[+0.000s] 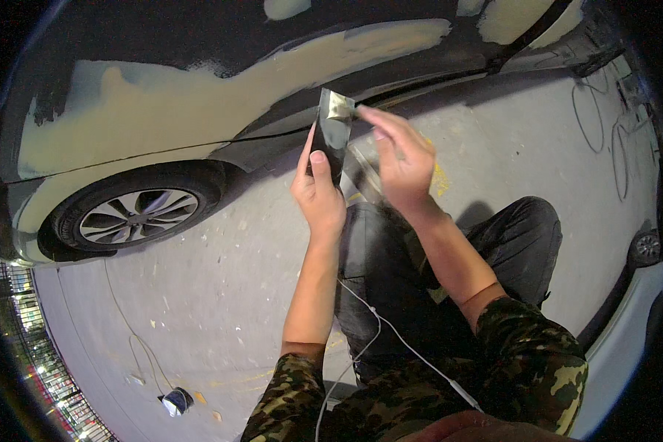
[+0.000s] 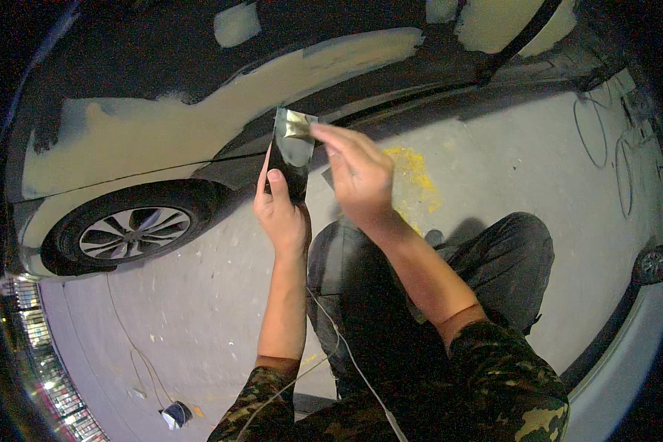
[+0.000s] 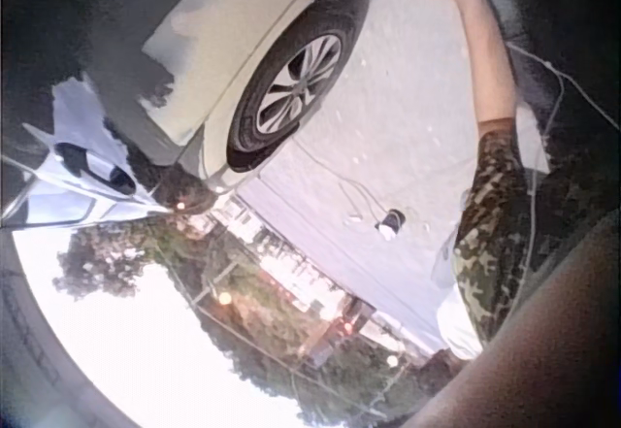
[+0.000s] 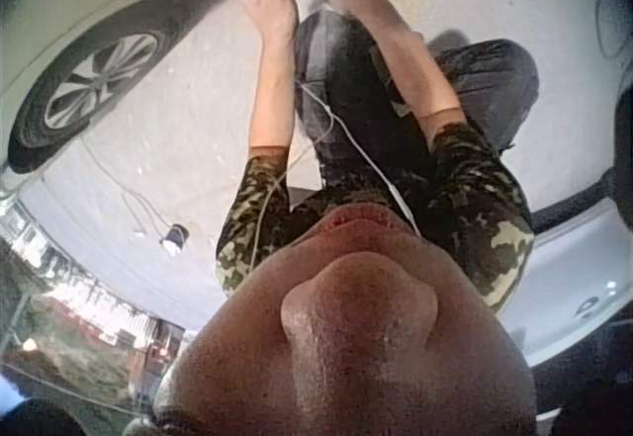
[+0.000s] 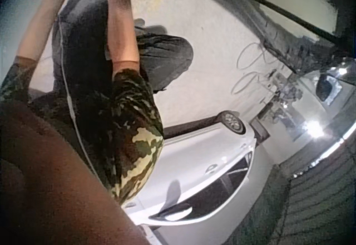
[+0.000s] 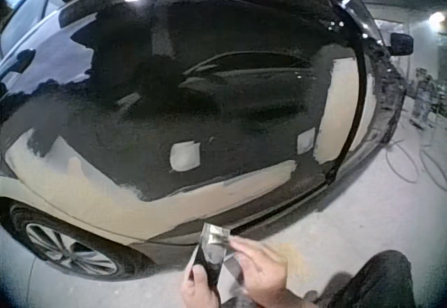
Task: The person kneels beside a black car and uses a metal spreader to apply beige body filler to the rear bumper and lower quarter panel. They repeatedly transfer filler between two spreaders, smooth the surface, and check the edges with their fingers.
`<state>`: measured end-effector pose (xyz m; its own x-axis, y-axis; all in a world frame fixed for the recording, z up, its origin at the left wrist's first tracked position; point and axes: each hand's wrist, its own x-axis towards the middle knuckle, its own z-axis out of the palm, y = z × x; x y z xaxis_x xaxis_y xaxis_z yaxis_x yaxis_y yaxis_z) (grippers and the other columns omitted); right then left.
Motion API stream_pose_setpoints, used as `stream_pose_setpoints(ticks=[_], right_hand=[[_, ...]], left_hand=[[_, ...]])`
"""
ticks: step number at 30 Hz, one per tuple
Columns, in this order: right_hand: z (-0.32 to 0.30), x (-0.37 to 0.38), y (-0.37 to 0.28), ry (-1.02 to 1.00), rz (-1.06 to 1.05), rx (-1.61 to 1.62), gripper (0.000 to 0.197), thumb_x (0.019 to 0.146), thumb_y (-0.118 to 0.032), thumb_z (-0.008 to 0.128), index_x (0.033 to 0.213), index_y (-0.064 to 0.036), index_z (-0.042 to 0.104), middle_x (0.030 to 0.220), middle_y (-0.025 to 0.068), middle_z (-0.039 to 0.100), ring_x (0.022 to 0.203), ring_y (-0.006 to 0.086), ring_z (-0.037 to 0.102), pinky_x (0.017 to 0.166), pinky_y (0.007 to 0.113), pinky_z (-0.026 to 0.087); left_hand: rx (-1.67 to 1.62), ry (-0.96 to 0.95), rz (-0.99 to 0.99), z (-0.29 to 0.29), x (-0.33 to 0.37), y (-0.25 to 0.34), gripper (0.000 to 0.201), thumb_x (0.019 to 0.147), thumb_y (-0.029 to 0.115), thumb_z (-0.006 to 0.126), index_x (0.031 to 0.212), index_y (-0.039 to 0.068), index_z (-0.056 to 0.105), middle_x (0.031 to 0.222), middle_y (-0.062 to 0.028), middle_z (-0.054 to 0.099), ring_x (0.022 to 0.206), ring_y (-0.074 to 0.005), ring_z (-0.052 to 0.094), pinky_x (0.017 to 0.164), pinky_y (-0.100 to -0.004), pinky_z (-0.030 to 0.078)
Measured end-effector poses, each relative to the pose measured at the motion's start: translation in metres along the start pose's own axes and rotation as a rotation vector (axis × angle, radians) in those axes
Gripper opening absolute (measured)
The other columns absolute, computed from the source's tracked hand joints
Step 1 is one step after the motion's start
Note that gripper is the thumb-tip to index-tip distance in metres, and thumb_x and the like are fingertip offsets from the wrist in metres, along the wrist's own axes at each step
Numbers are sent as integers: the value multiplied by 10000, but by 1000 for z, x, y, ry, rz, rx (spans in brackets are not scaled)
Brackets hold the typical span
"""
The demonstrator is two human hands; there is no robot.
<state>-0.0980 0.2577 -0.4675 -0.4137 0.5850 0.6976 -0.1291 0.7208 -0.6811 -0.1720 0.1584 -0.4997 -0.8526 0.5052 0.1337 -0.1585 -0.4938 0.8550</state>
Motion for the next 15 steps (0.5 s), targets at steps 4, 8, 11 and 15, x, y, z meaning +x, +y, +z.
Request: stream_pose_setpoints(ticks=[4,8,11,15], right_hand=[[7,-19,2,-53,52,13,302,849,142,615,1115,41,717,1127,186,737,1067,291,717,938,355,558],[0,-24,12,-21,69,-32,308,850,157,606,1103,36,731,1128,186,734,1072,294,713,933,358,561],[1,3,34,152,-145,-146,348,823,144,603,1105,4,751,1112,182,731,1084,347,695,955,419,550],[16,56,74,361,-496,-420,329,819,16,659,1112,-80,776,1145,90,728,1098,321,670,992,482,523]], left_hand=[[248,-34,27,12,7,3,504,1091,285,525,1440,-79,512,1340,-166,626,1185,-171,594,1026,-314,473],[544,23,208,1,25,21,492,1100,315,495,1444,-34,545,1290,-136,653,1131,-152,594,984,-311,473],[123,179,109,-17,22,38,552,1089,347,519,1451,-68,479,1306,-166,630,1152,-212,618,1009,-342,490],[-23,256,102,-31,-10,42,602,1072,379,547,1440,-89,453,1355,-173,590,1170,-229,613,1023,-350,483]])
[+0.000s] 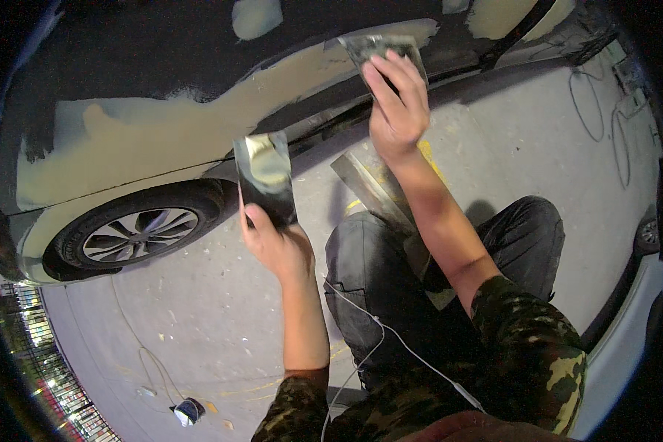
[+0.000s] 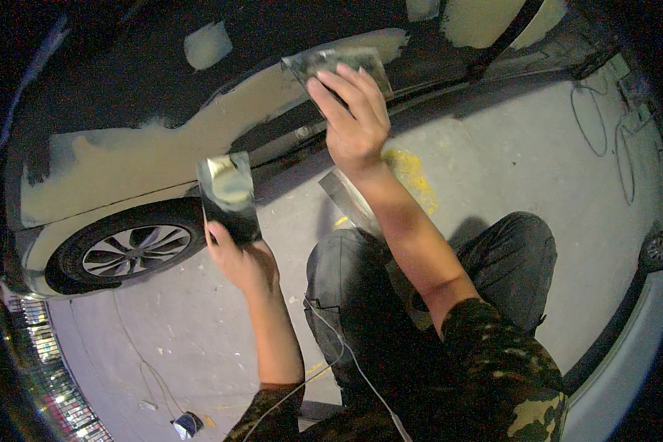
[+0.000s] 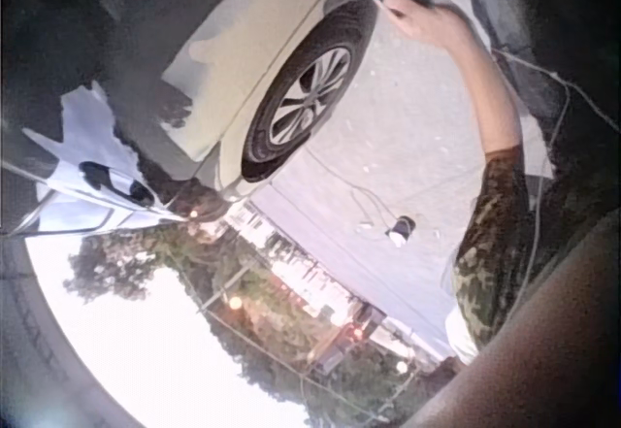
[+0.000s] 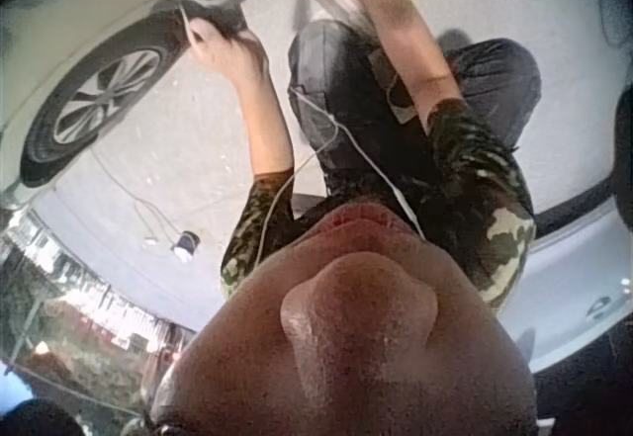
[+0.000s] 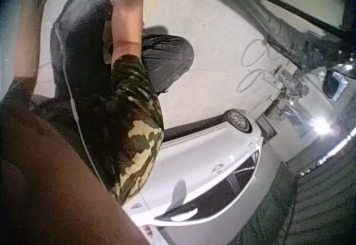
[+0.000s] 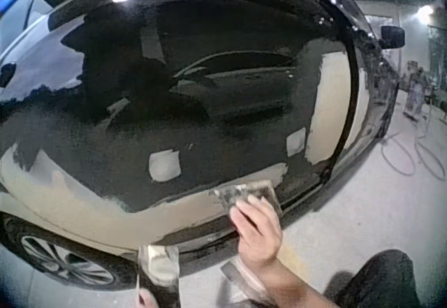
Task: The person kneels beside a black car and uses a metal spreader to apply beige body filler to the rear bumper and lower quarter panel. They repeatedly transfer filler between two spreaders, smooth the surface, and check the edges with their fingers.
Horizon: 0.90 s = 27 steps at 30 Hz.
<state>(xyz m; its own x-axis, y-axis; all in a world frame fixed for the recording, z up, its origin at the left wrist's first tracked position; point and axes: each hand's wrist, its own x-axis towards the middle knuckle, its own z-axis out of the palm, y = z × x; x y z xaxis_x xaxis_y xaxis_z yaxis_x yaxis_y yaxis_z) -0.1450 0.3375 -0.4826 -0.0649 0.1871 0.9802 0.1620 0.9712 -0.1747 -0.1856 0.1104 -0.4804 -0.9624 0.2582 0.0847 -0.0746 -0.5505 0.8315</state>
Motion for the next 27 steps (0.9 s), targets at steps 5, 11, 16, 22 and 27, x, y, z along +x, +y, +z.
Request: stream_pose_setpoints(ticks=[5,11,16,22,27], right_hand=[[41,-30,10,-127,-91,-73,296,852,-117,680,1118,-197,784,1263,-22,681,1233,250,584,1085,467,460],[46,-90,26,-252,-153,-58,322,853,-137,675,1151,-210,773,1290,-44,657,1278,227,548,1102,457,466],[18,-105,32,-340,-93,-38,314,855,-52,672,1127,-164,782,1240,18,702,1235,262,618,1091,465,469],[-39,-63,-4,-154,738,240,240,984,-37,590,1187,-33,717,1219,121,709,1145,256,674,1035,427,507],[-69,-1,-25,65,1350,1179,308,1043,-59,524,1328,37,595,1288,139,661,1190,236,637,1031,409,514]], left_hand=[[126,89,-227,-33,-44,11,587,1042,416,595,1379,-48,469,1327,-140,580,1214,-228,576,1025,-379,475],[155,133,-308,-52,-61,10,583,1035,432,603,1357,-40,487,1304,-134,597,1175,-240,603,988,-381,490],[78,83,-307,-45,-58,4,585,1039,395,607,1355,-87,504,1291,-150,625,1170,-240,615,1027,-356,470],[-210,-90,-393,-19,-30,-31,509,1039,351,608,1338,-50,517,1326,-163,614,1228,-256,596,1080,-415,449],[-499,-326,-460,11,-13,-47,381,1073,265,548,1344,-2,542,1352,-122,632,1252,-231,603,1112,-407,448]])
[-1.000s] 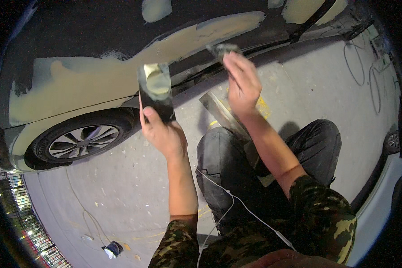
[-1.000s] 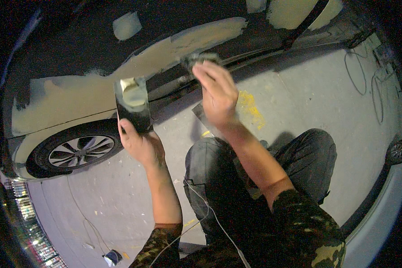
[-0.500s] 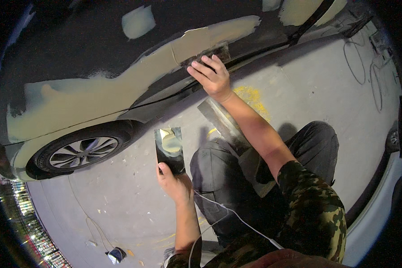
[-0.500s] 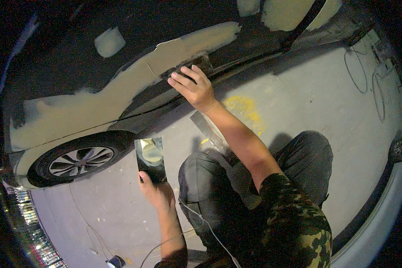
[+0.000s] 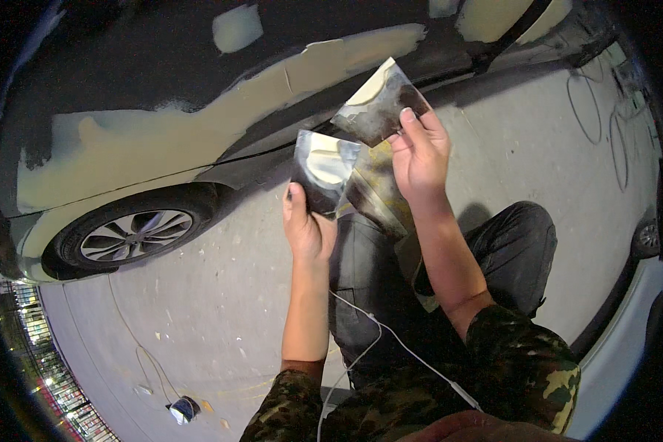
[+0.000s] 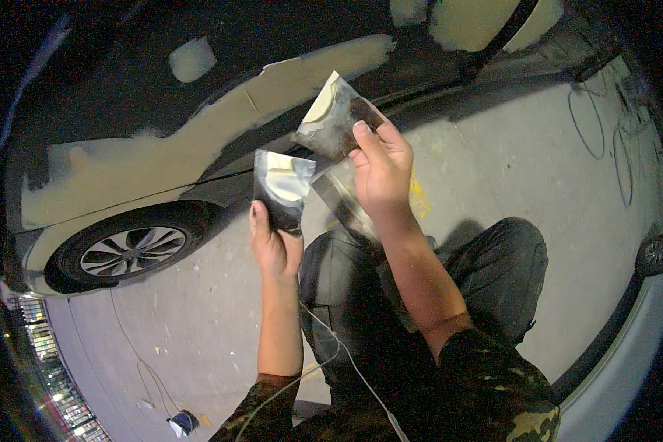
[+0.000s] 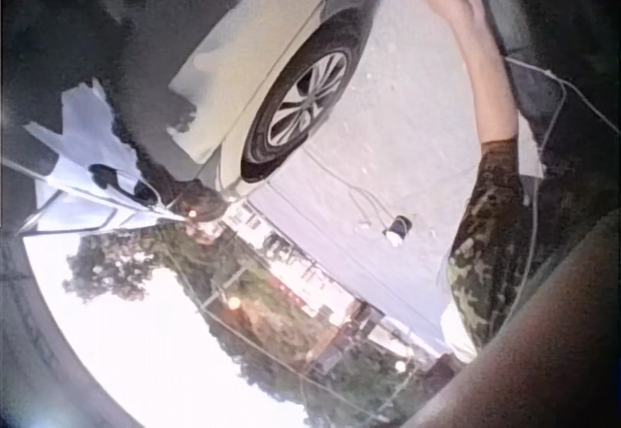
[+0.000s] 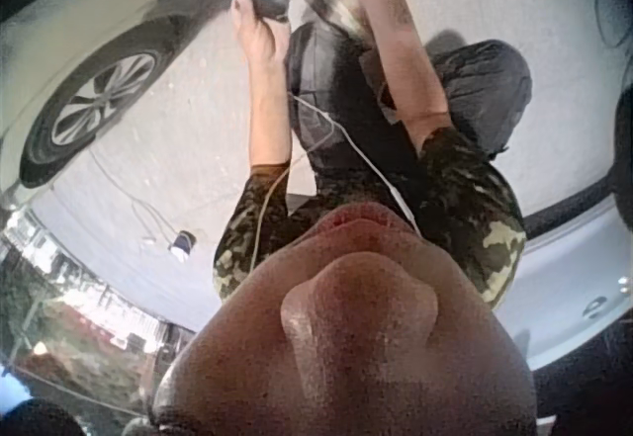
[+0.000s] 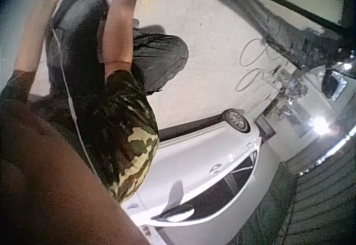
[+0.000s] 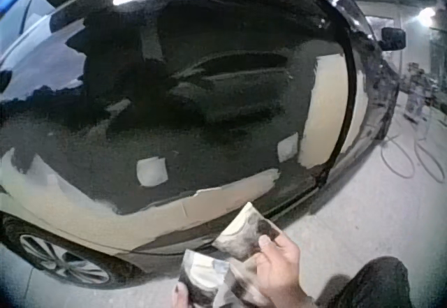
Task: The person kneels beside a black car and uses a metal spreader to apply beige body filler to the rear bumper and lower quarter panel. They repeatedly transfer filler between two spreaders, smooth the surface, and check the edges with their fingers.
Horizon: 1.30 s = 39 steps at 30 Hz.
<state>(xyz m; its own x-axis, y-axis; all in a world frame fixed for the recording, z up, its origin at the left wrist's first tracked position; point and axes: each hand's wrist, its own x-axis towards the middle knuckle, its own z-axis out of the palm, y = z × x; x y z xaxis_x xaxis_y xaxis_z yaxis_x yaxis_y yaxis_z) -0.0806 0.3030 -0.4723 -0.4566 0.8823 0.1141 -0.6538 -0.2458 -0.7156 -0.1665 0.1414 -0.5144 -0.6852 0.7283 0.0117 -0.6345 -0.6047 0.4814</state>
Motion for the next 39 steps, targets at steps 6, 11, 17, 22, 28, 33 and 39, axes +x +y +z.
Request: stream_pose_setpoints(ticks=[6,11,17,22,28,33,39], right_hand=[[35,-20,-33,-201,4,-266,333,1002,-49,589,1314,57,632,1185,135,705,1053,165,676,912,260,516],[22,-11,-36,-497,-254,-934,293,936,-25,619,1211,43,696,1151,171,730,1013,256,712,891,327,534],[-3,-9,-42,-490,-120,-1477,286,934,22,595,1190,3,723,1145,185,729,1027,276,714,900,336,543],[8,-24,-23,-306,-595,-1245,334,846,98,587,1137,14,727,1126,182,729,1017,323,717,892,381,561],[12,-32,3,-355,-567,-1185,343,823,128,585,1116,21,727,1124,186,730,1022,336,718,904,387,570],[-7,-33,3,-502,-542,-1136,364,794,164,569,1092,37,734,1119,188,732,1063,331,714,944,393,562],[-18,16,4,-260,-928,-1136,388,760,210,570,1077,57,734,1134,204,717,1158,366,668,1008,429,531]], left_hand=[[-14,30,-27,14,15,-1,409,1067,277,556,1318,-46,558,1319,-168,647,1214,-265,633,1072,-420,487],[58,29,-8,6,22,7,430,1061,287,570,1310,-63,549,1315,-176,644,1192,-263,645,1059,-403,499],[110,82,41,-3,19,-1,446,1061,282,578,1319,-80,553,1301,-180,650,1176,-260,649,1058,-387,496],[344,194,133,4,20,-16,470,1072,280,565,1365,-88,554,1306,-169,649,1174,-226,635,1055,-359,482],[756,140,213,22,23,-25,462,1091,290,524,1373,-70,588,1307,-147,657,1195,-189,605,1061,-323,448],[842,166,302,29,37,-11,475,1095,299,511,1404,-58,564,1320,-157,641,1199,-202,598,1066,-331,442],[452,247,443,18,28,21,579,1058,344,581,1403,-109,479,1332,-192,606,1194,-264,620,1036,-384,496]])
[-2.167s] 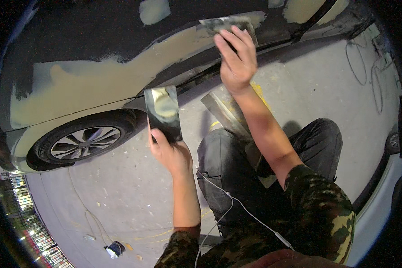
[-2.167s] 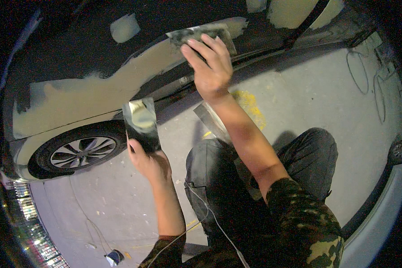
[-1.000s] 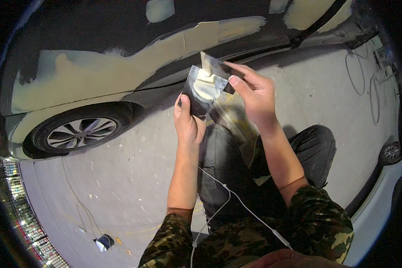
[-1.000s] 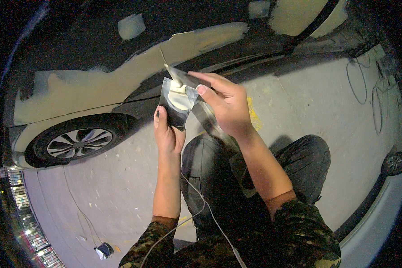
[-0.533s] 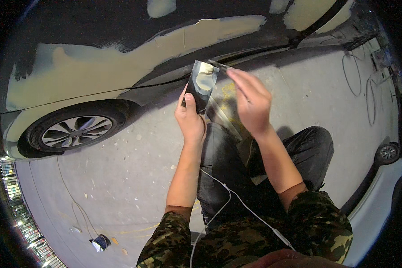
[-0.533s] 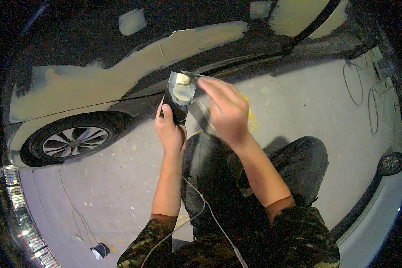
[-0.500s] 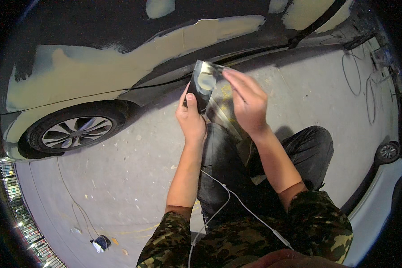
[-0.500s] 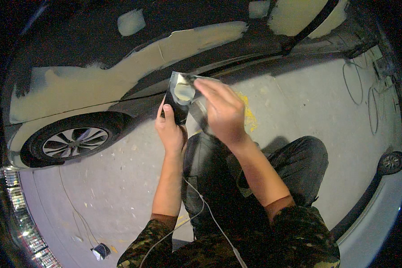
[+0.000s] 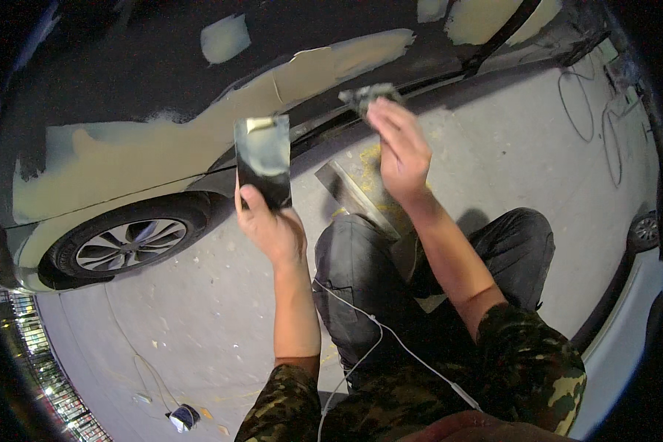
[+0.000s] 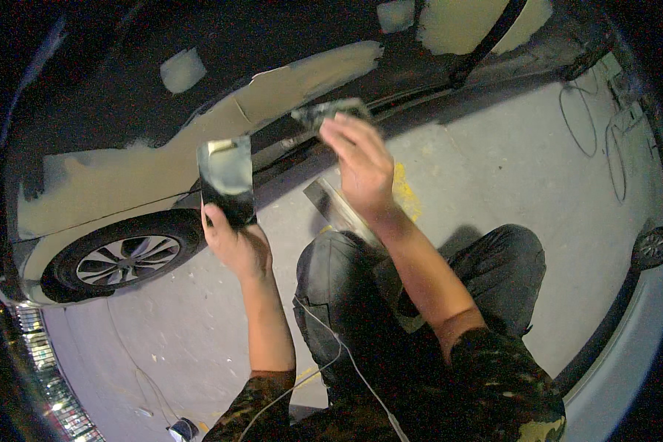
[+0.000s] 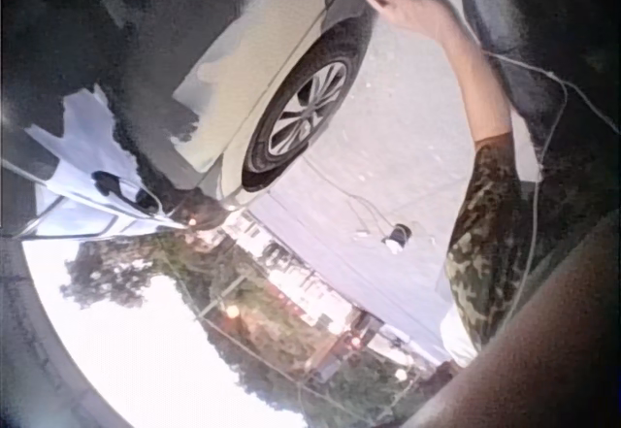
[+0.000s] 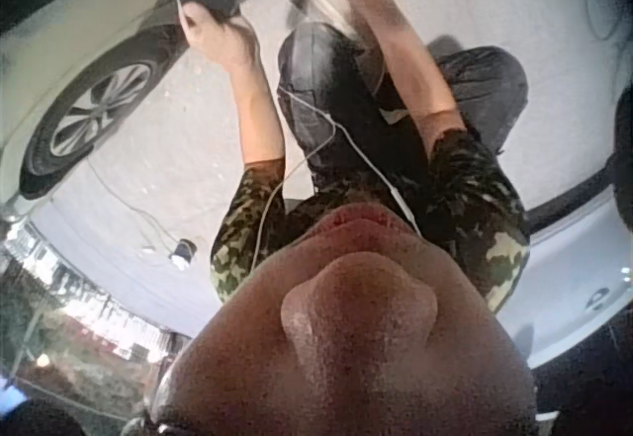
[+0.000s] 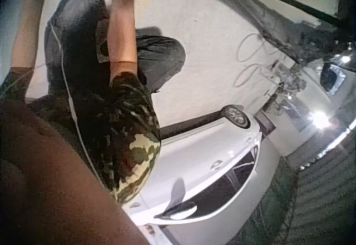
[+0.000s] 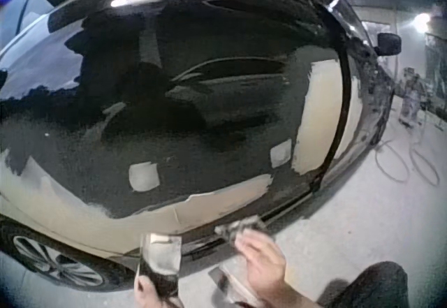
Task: The person kneels beside a black car and uses a metal spreader to apply beige body filler to the rear bumper and lower quarter panel. They repeatedly transfer filler between two spreaders, smooth the surface, and check the edges with their fingers.
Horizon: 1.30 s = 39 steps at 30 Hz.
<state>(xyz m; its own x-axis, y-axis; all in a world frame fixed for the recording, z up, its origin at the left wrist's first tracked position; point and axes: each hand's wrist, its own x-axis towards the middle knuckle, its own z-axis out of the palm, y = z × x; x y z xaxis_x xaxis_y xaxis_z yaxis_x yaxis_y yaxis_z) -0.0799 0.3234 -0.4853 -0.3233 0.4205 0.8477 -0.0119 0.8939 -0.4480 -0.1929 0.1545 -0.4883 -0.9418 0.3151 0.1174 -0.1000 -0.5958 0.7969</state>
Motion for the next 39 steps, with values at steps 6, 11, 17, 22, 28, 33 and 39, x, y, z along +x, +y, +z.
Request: stream_pose_setpoints(ticks=[6,11,17,22,28,33,39], right_hand=[[46,38,67,236,-250,-318,268,840,-39,669,1066,-109,795,1183,53,720,1163,291,631,1040,470,487],[79,10,98,154,-339,-358,305,862,-84,672,1134,-171,782,1261,-10,672,1235,262,579,1058,457,498],[78,-30,118,4,-346,-346,314,859,-92,670,1142,-174,779,1279,-18,663,1255,255,570,1042,466,514],[47,-36,91,30,-192,-290,277,873,-23,649,1118,-81,764,1160,100,723,1139,314,666,1014,457,529],[1,-8,1,171,554,265,270,936,10,596,1179,49,708,1162,171,718,1115,266,675,991,340,504],[-19,15,-46,-5,540,279,270,938,14,587,1176,61,707,1158,170,722,1075,237,688,954,330,516],[-9,12,-56,-114,482,173,267,927,46,580,1154,51,719,1131,174,732,1059,246,703,929,328,534]], left_hand=[[98,83,-126,-41,-33,4,574,1043,383,603,1364,-82,505,1329,-171,607,1198,-250,611,1042,-375,477],[188,116,-215,-67,-51,9,556,1045,397,594,1365,-50,509,1321,-145,614,1201,-241,608,1026,-375,471],[180,95,-281,-65,-58,8,500,1058,374,575,1323,-47,530,1297,-135,625,1166,-238,625,1012,-378,485],[65,33,-283,-45,-50,-6,533,1036,372,621,1319,-73,547,1268,-152,648,1142,-226,638,1004,-358,487],[-57,-71,-308,-10,-29,-26,529,1036,359,623,1326,-77,541,1255,-152,647,1131,-225,647,1002,-359,504],[-9,-121,-216,11,-19,-27,520,1057,314,595,1363,-103,538,1304,-190,634,1180,-239,630,1051,-366,487],[161,-182,-85,19,-21,-24,512,1073,301,566,1365,-120,551,1309,-186,636,1176,-229,626,1047,-363,487]])
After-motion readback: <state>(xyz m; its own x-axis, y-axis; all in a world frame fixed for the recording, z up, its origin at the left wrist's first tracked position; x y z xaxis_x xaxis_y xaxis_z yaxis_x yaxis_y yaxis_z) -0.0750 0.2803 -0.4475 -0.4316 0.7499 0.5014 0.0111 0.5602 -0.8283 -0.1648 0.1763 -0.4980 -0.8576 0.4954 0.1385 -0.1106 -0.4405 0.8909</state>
